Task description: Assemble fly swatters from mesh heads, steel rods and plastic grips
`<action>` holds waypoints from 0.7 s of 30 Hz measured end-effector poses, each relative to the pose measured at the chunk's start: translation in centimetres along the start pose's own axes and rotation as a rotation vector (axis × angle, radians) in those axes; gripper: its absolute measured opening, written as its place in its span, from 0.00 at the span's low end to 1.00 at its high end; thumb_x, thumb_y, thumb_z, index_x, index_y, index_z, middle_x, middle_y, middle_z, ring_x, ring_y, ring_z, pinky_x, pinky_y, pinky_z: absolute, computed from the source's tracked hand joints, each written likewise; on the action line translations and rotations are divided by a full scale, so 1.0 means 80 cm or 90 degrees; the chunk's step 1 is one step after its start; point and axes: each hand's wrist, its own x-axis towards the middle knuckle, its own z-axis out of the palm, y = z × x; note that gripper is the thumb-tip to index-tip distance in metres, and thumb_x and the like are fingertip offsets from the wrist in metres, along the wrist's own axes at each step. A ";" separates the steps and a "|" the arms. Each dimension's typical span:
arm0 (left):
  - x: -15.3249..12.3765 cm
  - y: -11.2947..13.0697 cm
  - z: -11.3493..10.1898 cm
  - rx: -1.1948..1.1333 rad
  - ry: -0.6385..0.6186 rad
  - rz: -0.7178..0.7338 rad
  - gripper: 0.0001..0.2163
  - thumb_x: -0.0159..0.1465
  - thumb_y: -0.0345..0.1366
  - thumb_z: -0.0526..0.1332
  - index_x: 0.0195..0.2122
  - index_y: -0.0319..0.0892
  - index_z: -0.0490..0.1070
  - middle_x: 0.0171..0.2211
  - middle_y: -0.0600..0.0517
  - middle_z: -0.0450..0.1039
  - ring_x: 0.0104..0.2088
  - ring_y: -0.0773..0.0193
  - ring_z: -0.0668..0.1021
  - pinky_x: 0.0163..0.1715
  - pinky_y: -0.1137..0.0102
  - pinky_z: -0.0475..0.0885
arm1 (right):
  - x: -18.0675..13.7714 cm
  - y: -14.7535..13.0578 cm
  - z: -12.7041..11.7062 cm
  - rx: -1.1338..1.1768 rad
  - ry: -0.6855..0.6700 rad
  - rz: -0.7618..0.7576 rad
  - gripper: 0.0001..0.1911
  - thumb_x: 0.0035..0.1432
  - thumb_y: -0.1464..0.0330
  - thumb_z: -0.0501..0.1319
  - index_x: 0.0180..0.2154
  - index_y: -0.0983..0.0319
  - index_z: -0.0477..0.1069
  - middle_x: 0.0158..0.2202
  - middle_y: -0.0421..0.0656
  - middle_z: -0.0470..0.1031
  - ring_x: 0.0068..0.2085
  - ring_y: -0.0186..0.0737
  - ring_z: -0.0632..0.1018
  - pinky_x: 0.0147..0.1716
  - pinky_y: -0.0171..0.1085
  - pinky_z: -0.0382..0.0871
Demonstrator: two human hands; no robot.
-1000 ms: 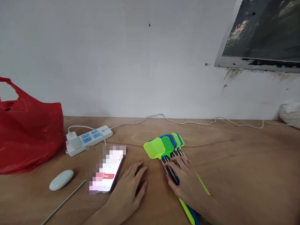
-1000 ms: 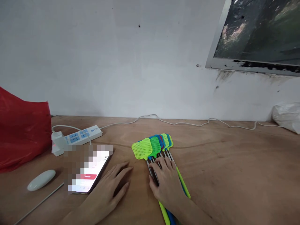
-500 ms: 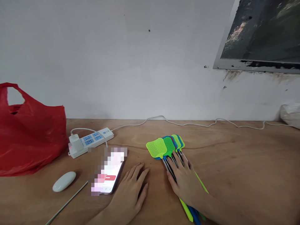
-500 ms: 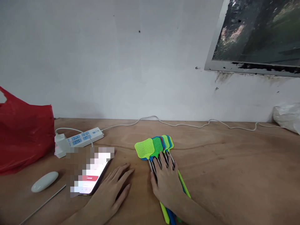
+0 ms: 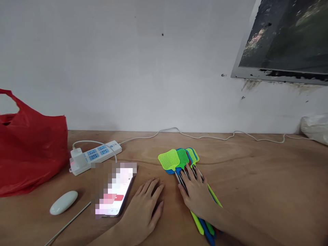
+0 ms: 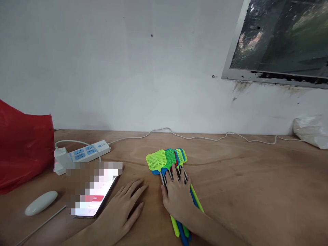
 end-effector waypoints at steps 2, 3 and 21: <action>-0.001 -0.002 0.004 -0.013 0.009 0.000 0.21 0.69 0.35 0.55 0.64 0.43 0.66 0.62 0.40 0.69 0.60 0.43 0.73 0.57 0.48 0.72 | 0.001 0.006 -0.005 0.024 -0.011 -0.009 0.25 0.66 0.64 0.55 0.62 0.58 0.68 0.71 0.53 0.57 0.66 0.70 0.63 0.55 0.65 0.62; -0.002 -0.003 0.006 -0.021 0.017 0.002 0.22 0.69 0.35 0.55 0.64 0.44 0.66 0.62 0.41 0.69 0.60 0.44 0.72 0.57 0.48 0.72 | 0.001 0.011 -0.007 0.039 -0.015 -0.014 0.24 0.65 0.64 0.56 0.62 0.57 0.68 0.71 0.52 0.58 0.64 0.69 0.65 0.54 0.64 0.64; 0.004 -0.003 -0.007 -0.034 -0.033 -0.011 0.20 0.69 0.36 0.56 0.62 0.42 0.68 0.61 0.40 0.70 0.59 0.44 0.73 0.57 0.47 0.72 | 0.002 0.030 -0.002 0.113 0.041 -0.010 0.30 0.54 0.65 0.63 0.59 0.59 0.68 0.57 0.53 0.70 0.52 0.62 0.72 0.52 0.56 0.64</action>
